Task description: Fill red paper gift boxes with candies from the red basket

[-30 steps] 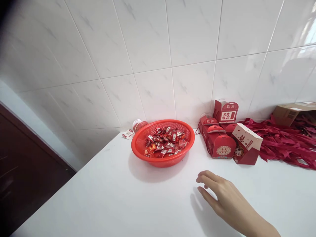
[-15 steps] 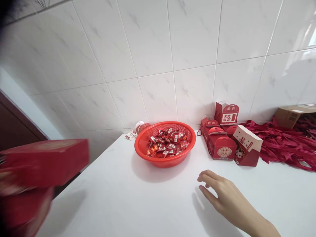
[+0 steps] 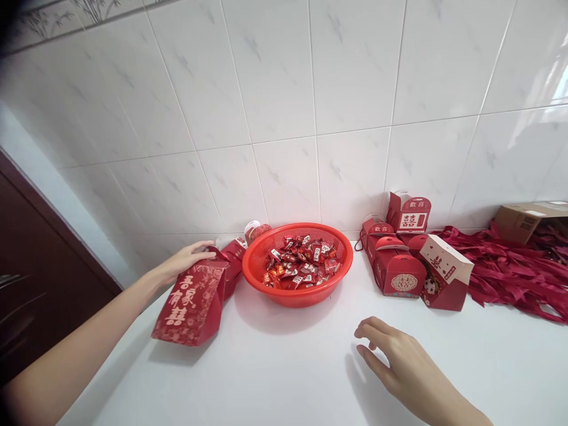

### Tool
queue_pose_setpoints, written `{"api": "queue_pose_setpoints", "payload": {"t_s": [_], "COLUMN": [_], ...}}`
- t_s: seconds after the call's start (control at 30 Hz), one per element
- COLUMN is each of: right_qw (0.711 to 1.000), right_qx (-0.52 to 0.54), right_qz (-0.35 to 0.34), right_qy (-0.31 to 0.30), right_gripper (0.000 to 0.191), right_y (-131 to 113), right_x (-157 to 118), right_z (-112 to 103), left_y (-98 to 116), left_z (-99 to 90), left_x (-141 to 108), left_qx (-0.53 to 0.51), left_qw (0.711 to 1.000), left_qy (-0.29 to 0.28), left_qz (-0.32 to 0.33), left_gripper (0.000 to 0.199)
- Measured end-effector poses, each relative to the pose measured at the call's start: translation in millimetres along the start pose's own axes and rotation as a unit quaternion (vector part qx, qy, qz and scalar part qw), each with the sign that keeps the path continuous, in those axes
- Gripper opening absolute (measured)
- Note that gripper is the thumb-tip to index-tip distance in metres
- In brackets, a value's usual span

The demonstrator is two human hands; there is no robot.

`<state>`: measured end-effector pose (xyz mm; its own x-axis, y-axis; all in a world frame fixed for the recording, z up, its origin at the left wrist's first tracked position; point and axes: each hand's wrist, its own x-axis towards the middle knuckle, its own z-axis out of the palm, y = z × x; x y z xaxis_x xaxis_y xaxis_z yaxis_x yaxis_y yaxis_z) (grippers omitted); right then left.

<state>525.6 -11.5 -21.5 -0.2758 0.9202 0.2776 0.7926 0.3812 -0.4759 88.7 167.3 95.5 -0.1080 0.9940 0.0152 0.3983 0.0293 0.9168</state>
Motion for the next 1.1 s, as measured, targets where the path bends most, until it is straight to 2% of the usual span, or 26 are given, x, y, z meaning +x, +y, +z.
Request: {"api": "queue_pose_setpoints", "payload": {"t_s": [0.1,0.17,0.3,0.47,0.7,0.83,0.9,0.97,1.03,1.1], "right_qw": [1.000,1.000,1.000,1.000,0.999,0.999,0.996,0.991,0.981,0.963], "right_qx": [0.004,0.004,0.004,0.010,0.017,0.049,0.081,0.128,0.194,0.270], "right_qz": [0.000,0.002,0.005,0.004,0.007,0.012,0.021,0.023,0.011,-0.007], "right_qy": [-0.003,-0.009,-0.026,-0.024,-0.034,-0.011,0.003,0.011,0.013,0.012], "right_gripper": [0.030,0.030,0.031,0.030,0.030,0.029,0.032,0.039,0.046,0.052], "right_y": [0,-1,-2,-3,-5,-14,-20,-27,-33,-38], "right_x": [0,1,2,2,2,3,4,3,1,-1], "right_z": [2,3,3,4,3,3,5,8,11,15], "left_y": [-5,-4,7,25,44,52,54,54,51,47], "left_z": [-2.3,-4.2,-3.9,-2.1,13.7,37.1,54.2,74.0,94.9,115.8], "left_x": [-2,-4,-12,-25,-47,-74,-92,-110,-127,-142], "left_qx": [-0.025,-0.028,-0.047,-0.057,-0.179,-0.229,-0.232,-0.202,-0.149,-0.105], "left_qw": [0.999,1.000,0.997,0.981,0.954,0.937,0.932,0.919,0.887,0.840], "left_qy": [-0.007,-0.001,0.015,0.089,0.107,0.066,0.014,-0.047,-0.098,-0.127], "left_qz": [-0.036,-0.009,0.065,0.163,0.217,0.253,0.279,0.337,0.426,0.517], "left_gripper": [0.082,0.082,0.070,0.051,0.033,0.021,0.015,0.009,0.010,0.019]}}
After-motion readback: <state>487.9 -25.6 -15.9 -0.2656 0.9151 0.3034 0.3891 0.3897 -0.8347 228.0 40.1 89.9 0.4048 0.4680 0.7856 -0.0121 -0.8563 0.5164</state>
